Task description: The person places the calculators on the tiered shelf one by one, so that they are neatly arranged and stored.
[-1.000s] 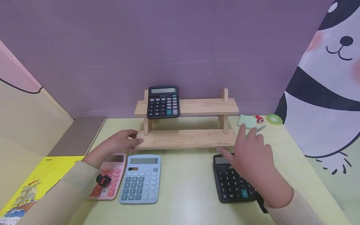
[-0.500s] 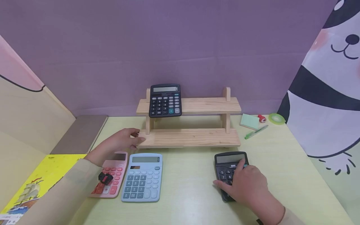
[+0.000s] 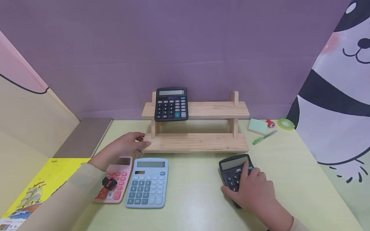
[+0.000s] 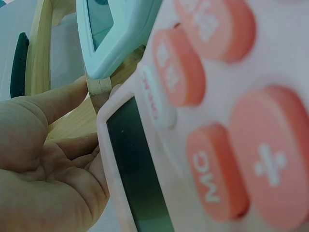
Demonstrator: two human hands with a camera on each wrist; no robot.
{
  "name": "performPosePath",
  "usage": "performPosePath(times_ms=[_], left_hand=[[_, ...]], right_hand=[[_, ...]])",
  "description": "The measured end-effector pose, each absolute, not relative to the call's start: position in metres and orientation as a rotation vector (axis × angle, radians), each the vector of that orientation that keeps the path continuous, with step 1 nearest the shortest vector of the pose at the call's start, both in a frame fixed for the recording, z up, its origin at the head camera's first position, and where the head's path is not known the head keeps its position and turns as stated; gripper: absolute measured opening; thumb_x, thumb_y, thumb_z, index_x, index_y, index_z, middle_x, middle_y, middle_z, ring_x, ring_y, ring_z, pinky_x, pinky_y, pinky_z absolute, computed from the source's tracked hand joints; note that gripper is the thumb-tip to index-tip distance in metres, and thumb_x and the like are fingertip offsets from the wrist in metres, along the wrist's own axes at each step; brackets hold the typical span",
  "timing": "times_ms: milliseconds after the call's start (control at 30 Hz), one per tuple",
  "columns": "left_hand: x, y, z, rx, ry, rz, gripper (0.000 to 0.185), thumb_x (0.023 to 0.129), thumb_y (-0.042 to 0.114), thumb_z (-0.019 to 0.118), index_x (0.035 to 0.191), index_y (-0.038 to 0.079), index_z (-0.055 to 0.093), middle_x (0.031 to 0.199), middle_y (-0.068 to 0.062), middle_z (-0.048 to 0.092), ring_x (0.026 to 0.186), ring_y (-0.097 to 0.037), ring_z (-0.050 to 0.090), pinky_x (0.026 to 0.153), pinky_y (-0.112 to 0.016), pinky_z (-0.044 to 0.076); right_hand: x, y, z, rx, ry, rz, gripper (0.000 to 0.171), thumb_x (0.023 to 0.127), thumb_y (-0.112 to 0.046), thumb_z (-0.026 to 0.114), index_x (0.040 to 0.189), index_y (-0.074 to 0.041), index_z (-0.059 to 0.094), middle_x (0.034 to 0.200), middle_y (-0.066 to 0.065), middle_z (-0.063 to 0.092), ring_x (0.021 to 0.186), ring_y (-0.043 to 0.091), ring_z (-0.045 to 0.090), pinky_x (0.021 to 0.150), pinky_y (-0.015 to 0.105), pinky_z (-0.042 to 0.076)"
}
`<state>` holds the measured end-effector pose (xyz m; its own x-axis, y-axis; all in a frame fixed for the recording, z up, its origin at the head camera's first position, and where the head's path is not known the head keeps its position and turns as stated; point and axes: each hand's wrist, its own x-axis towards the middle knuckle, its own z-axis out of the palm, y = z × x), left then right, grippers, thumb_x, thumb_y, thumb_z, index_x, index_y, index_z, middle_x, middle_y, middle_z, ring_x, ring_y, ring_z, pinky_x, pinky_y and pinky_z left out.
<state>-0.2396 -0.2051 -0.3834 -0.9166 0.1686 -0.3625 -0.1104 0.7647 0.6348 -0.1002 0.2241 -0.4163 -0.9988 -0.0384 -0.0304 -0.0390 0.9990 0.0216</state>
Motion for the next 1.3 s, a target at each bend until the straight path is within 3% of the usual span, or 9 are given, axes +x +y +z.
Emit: performPosePath(times_ms=[200, 567, 1033, 1300], left_hand=[[-0.24, -0.206, -0.384, 0.051, 2.566, 0.961, 0.068, 0.106, 0.038, 0.067, 0.159, 0.002, 0.045, 0.137, -0.019, 0.063, 0.099, -0.024, 0.074, 0.104, -0.049, 0.06], [-0.239, -0.206, -0.386, 0.083, 2.581, 0.971, 0.066, 0.106, 0.037, 0.068, 0.157, 0.001, 0.047, 0.133, -0.019, 0.063, 0.096, -0.023, 0.074, 0.1, -0.045, 0.062], [-0.24, -0.205, -0.388, 0.046, 2.567, 0.975, 0.07, 0.105, 0.039, 0.068, 0.159, 0.001, 0.044, 0.136, -0.019, 0.062, 0.098, -0.023, 0.074, 0.102, -0.046, 0.061], [-0.239, -0.205, -0.389, 0.031, 2.564, 0.972, 0.069, 0.105, 0.039, 0.069, 0.159, 0.003, 0.045, 0.135, -0.018, 0.062, 0.098, -0.023, 0.073, 0.103, -0.047, 0.061]], right_hand=[[-0.097, 0.225, -0.407, -0.067, 3.116, -0.021, 0.128, 0.082, -0.094, 0.055, 0.156, 0.01, 0.042, 0.114, 0.036, 0.062, 0.094, 0.046, 0.064, 0.06, 0.053, 0.054], [-0.096, 0.22, -0.381, -0.151, 3.305, -0.108, 0.117, 0.086, -0.086, 0.06, 0.156, 0.006, 0.044, 0.118, 0.038, 0.063, 0.091, 0.05, 0.064, 0.061, 0.057, 0.056], [-0.128, 0.207, -0.342, -0.144, 3.345, -0.127, 0.118, 0.09, -0.088, 0.051, 0.158, 0.008, 0.04, 0.12, 0.041, 0.06, 0.098, 0.056, 0.062, 0.06, 0.056, 0.056], [-0.16, 0.199, -0.322, -0.076, 3.29, -0.181, 0.123, 0.092, -0.092, 0.038, 0.161, 0.01, 0.032, 0.125, 0.045, 0.057, 0.111, 0.061, 0.06, 0.064, 0.061, 0.056]])
